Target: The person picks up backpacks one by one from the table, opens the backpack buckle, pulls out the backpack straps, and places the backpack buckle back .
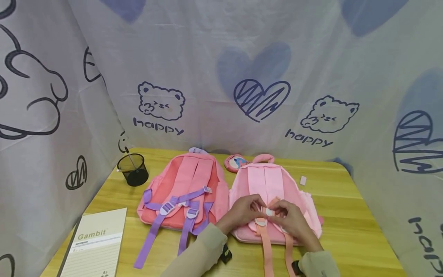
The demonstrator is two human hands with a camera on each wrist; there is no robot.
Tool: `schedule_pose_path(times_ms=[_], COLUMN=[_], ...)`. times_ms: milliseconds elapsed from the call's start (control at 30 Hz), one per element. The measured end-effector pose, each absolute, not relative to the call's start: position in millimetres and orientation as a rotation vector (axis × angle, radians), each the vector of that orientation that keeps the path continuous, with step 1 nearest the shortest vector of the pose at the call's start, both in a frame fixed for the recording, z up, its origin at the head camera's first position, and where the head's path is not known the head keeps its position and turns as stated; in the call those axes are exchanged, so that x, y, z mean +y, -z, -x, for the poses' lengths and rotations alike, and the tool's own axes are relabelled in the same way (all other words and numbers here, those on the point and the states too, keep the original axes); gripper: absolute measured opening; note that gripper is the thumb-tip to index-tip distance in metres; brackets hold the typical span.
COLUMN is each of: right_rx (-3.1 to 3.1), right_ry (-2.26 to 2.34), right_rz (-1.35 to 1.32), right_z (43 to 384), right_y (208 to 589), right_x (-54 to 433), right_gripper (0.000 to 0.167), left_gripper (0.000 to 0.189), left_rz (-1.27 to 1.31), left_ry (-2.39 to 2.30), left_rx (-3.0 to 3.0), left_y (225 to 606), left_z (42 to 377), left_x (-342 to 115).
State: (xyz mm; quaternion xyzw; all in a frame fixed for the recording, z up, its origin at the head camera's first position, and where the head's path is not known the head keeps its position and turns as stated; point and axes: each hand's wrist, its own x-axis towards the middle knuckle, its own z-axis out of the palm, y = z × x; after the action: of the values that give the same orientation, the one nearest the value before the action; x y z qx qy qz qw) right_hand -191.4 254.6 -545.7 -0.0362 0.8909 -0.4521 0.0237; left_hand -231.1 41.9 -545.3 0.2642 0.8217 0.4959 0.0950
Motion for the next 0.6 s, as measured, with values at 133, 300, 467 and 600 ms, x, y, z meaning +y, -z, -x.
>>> schedule_pose_path(times_ms=[133, 300, 467, 600], right_rx=[2.74, 2.736, 2.749, 2.758], right_ry=[1.404, 1.412, 1.418, 1.423], right_rz=[0.093, 0.104, 0.137, 0.172], right_z=[191.2, 191.3, 191.3, 191.0], right_y=[546.1, 546.7, 547.6, 547.9], right_x=[254.4, 254.7, 254.5, 254.1], right_gripper=[0.023, 0.022, 0.021, 0.02], left_gripper=[0.02, 0.02, 0.02, 0.019], left_rz=[-0.789, -0.795, -0.796, -0.801], left_ry=[-1.474, -1.48, -1.48, -1.485], left_rx=[2.431, 2.433, 2.441, 2.439], left_y=[546.0, 545.6, 544.8, 544.5], left_z=[231.3, 230.9, 230.6, 230.5], left_x=[41.5, 41.7, 41.9, 41.8])
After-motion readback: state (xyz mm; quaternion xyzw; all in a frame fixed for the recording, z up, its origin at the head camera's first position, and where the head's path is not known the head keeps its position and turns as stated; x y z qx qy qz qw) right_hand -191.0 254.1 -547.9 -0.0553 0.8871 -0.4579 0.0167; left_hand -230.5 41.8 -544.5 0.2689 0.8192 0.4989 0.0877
